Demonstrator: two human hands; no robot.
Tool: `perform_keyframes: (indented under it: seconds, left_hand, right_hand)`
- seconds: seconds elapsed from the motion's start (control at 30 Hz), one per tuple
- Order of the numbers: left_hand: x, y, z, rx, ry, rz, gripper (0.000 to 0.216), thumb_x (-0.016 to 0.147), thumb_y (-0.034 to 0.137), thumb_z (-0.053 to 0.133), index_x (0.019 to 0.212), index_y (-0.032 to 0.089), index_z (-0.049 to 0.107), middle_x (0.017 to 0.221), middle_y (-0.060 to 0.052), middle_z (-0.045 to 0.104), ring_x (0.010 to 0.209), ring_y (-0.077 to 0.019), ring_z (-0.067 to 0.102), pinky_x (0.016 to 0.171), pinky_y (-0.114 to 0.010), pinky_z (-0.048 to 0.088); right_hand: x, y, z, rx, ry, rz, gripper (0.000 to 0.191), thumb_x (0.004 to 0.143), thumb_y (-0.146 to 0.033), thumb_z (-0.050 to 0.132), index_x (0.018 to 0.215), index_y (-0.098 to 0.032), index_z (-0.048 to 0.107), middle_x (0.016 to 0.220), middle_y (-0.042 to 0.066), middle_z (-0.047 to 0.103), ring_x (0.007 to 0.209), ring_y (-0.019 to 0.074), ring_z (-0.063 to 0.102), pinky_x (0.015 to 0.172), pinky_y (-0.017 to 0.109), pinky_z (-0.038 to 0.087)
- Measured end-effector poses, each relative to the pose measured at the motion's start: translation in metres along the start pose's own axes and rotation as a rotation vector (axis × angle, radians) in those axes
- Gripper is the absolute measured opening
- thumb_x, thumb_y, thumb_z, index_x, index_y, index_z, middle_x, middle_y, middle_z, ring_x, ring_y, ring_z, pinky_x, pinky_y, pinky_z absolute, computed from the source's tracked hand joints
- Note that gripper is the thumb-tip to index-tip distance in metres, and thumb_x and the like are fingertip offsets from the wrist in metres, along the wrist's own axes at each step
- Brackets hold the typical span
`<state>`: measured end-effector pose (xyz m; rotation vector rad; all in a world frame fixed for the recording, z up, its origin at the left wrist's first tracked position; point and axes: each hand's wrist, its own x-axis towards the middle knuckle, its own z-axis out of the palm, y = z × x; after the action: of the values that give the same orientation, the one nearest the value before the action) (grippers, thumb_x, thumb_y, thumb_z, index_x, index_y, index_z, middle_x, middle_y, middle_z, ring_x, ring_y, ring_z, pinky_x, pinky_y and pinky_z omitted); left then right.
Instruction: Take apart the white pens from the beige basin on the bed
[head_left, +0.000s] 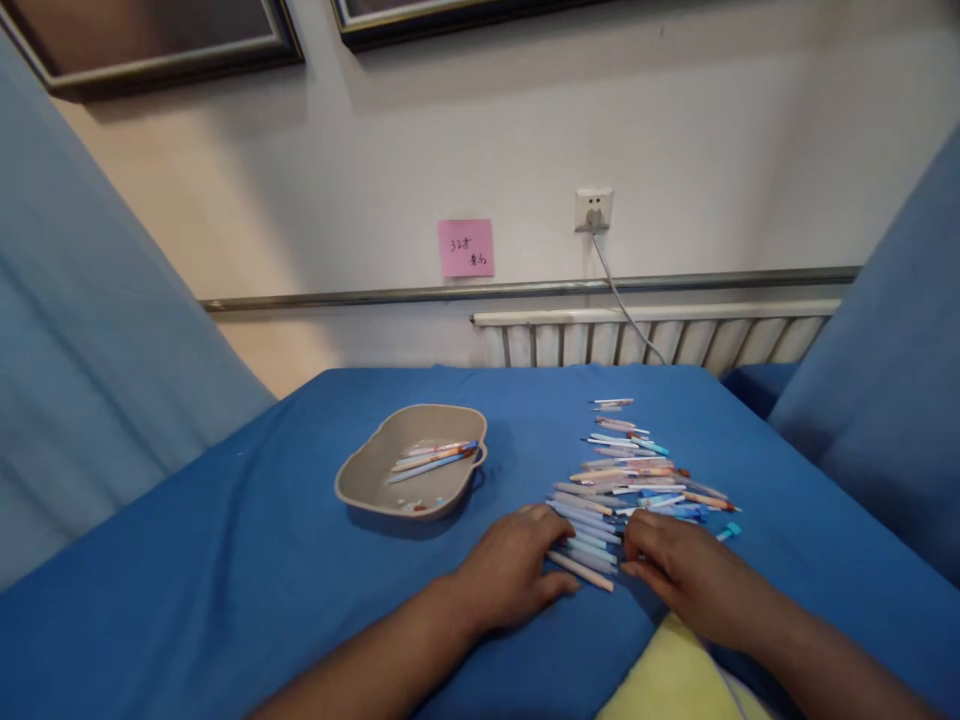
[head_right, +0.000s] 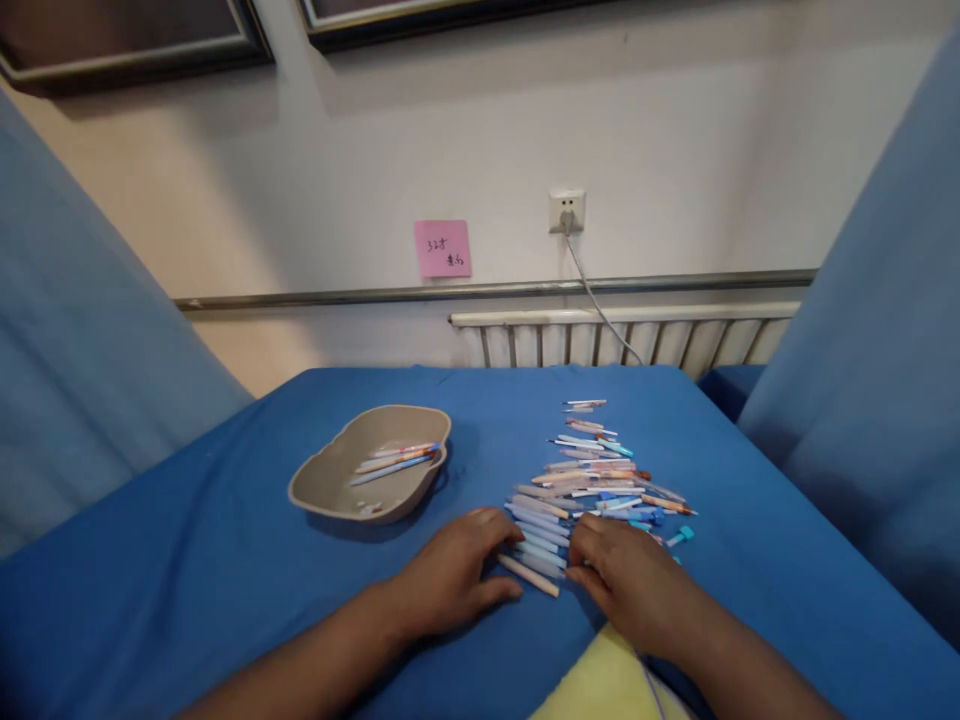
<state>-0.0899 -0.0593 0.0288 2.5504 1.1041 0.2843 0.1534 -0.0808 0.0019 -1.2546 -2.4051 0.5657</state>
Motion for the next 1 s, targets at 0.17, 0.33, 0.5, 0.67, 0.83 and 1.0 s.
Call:
perform_keyframes:
  seconds: [0.17,0.33,0.5,0.67,0.83,1.0]
  left_hand:
    - [-0.014,-0.051,-0.066,0.168,0.164,-0.331,0.027,0.089,0.036,0.044,0.102,0.020,0.061,0.095,-0.004,0.066,0.083,-0.0179,0.059,0.074,-0.026,0.041]
    - [-0.025,-0.120,-0.108,0.374,-0.001,-0.654,0.020,0.075,0.030,0.058,0.087,0.018,0.068,0.085,-0.011,0.070,0.078,-0.0251,0.063,0.066,-0.030,0.042]
    - [-0.032,-0.139,-0.099,0.439,-0.102,-0.716,0.017,0.063,0.026,0.065,0.079,0.020,0.068,0.079,-0.009,0.070,0.070,-0.0231,0.064,0.062,-0.028,0.043]
    - [-0.028,-0.138,-0.094,0.479,-0.125,-0.690,0.019,0.065,0.026,0.063,0.083,0.020,0.068,0.086,-0.011,0.070,0.076,-0.0251,0.064,0.066,-0.030,0.045]
    - [-0.025,-0.139,-0.092,0.506,-0.101,-0.652,0.021,0.071,0.028,0.058,0.082,0.013,0.068,0.091,-0.017,0.068,0.085,-0.0298,0.063,0.074,-0.034,0.044]
    - [-0.031,-0.138,-0.100,0.470,-0.046,-0.613,0.020,0.074,0.028,0.056,0.086,0.016,0.065,0.087,-0.012,0.068,0.078,-0.0246,0.062,0.069,-0.030,0.042]
  right_hand:
    - [0.001,0.004,0.004,0.003,-0.005,-0.009,0.013,0.090,-0.024,0.044,0.084,-0.022,0.055,0.084,0.003,0.060,0.077,0.0177,0.057,0.066,0.028,0.041]
    - [0.001,0.004,0.010,0.036,-0.037,0.010,0.014,0.090,-0.024,0.043,0.084,-0.023,0.056,0.084,0.003,0.061,0.076,0.0180,0.057,0.067,0.029,0.042]
    - [0.001,0.006,0.013,0.059,-0.053,0.021,0.016,0.090,-0.025,0.041,0.083,-0.022,0.056,0.083,0.004,0.061,0.076,0.0190,0.057,0.068,0.031,0.042]
    - [0.001,0.005,0.013,0.048,-0.070,0.029,0.017,0.090,-0.026,0.041,0.082,-0.022,0.056,0.083,0.004,0.061,0.077,0.0195,0.057,0.068,0.031,0.042]
    - [0.001,0.006,0.013,0.037,-0.059,0.012,0.016,0.089,-0.025,0.042,0.083,-0.023,0.056,0.083,0.003,0.062,0.076,0.0183,0.058,0.068,0.030,0.043]
    - [0.001,0.006,0.012,0.037,-0.033,0.006,0.016,0.089,-0.025,0.043,0.084,-0.023,0.058,0.083,0.003,0.062,0.077,0.0180,0.059,0.068,0.029,0.043]
